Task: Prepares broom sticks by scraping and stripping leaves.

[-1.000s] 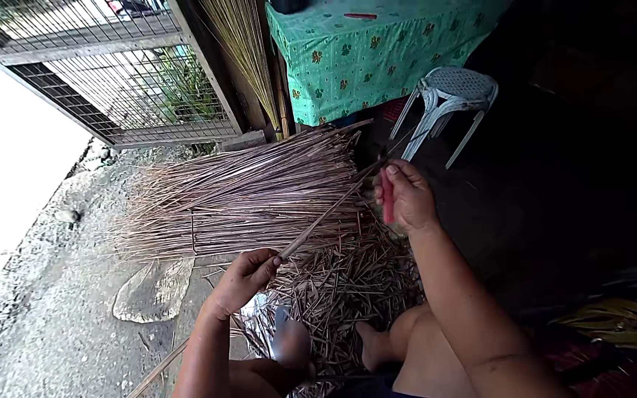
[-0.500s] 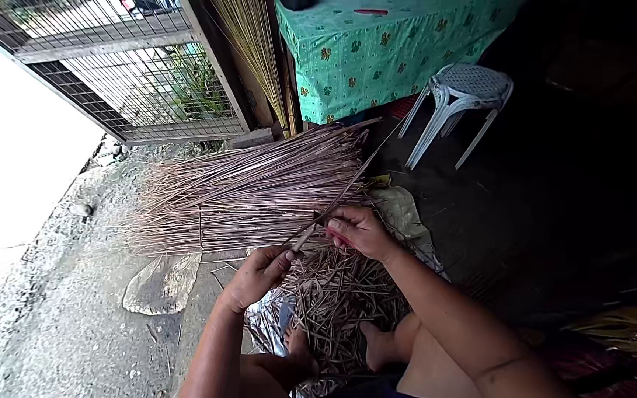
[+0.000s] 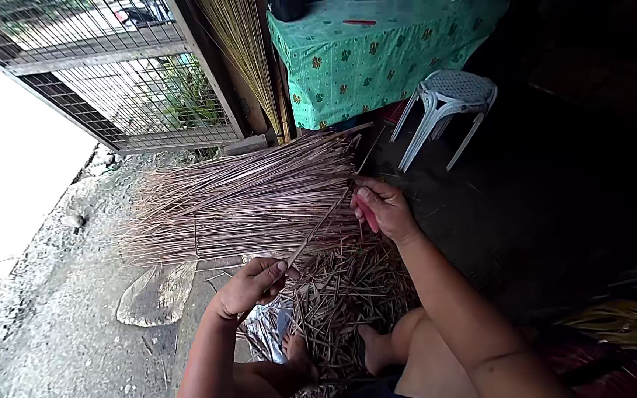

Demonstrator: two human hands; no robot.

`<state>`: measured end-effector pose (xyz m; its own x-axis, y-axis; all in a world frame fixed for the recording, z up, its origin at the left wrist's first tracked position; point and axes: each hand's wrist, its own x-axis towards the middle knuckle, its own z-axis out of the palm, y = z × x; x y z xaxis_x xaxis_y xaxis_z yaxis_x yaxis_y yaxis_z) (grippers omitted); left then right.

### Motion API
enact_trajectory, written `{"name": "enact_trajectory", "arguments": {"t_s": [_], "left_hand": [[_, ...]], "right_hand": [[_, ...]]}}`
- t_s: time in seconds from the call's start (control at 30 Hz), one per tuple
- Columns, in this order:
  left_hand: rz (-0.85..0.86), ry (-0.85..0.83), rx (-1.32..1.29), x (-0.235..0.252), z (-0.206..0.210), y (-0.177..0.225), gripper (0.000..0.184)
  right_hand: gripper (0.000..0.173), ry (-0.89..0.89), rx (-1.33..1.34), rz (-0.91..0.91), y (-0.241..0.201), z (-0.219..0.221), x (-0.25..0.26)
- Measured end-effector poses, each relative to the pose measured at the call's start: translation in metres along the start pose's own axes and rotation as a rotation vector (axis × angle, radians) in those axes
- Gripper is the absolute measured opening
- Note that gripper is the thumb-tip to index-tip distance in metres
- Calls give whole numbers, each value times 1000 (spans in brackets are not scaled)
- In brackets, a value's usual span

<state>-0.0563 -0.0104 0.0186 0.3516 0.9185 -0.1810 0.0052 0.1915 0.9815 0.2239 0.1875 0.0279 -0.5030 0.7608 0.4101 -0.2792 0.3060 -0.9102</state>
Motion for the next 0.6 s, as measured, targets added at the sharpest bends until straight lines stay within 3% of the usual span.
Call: {"name": "enact_trajectory", "arguments": {"t_s": [0.17, 0.23, 0.37, 0.43, 0.6], "left_hand": [[-12, 69, 46, 0, 0, -2, 42], [-9, 98, 63, 2, 0, -3, 40], [3, 147, 98, 7, 3, -4, 32], [-14, 133, 110, 6, 3, -4, 31], [-74, 106, 122, -2, -9, -8, 30]], "right_hand": [[33, 234, 95, 79, -8, -12, 4], [31, 251, 133, 99, -7, -7, 2], [34, -23, 137, 279, -1, 21, -10], [24, -95, 176, 335, 4, 34, -13], [27, 176, 205, 230, 0, 6, 4]]}}
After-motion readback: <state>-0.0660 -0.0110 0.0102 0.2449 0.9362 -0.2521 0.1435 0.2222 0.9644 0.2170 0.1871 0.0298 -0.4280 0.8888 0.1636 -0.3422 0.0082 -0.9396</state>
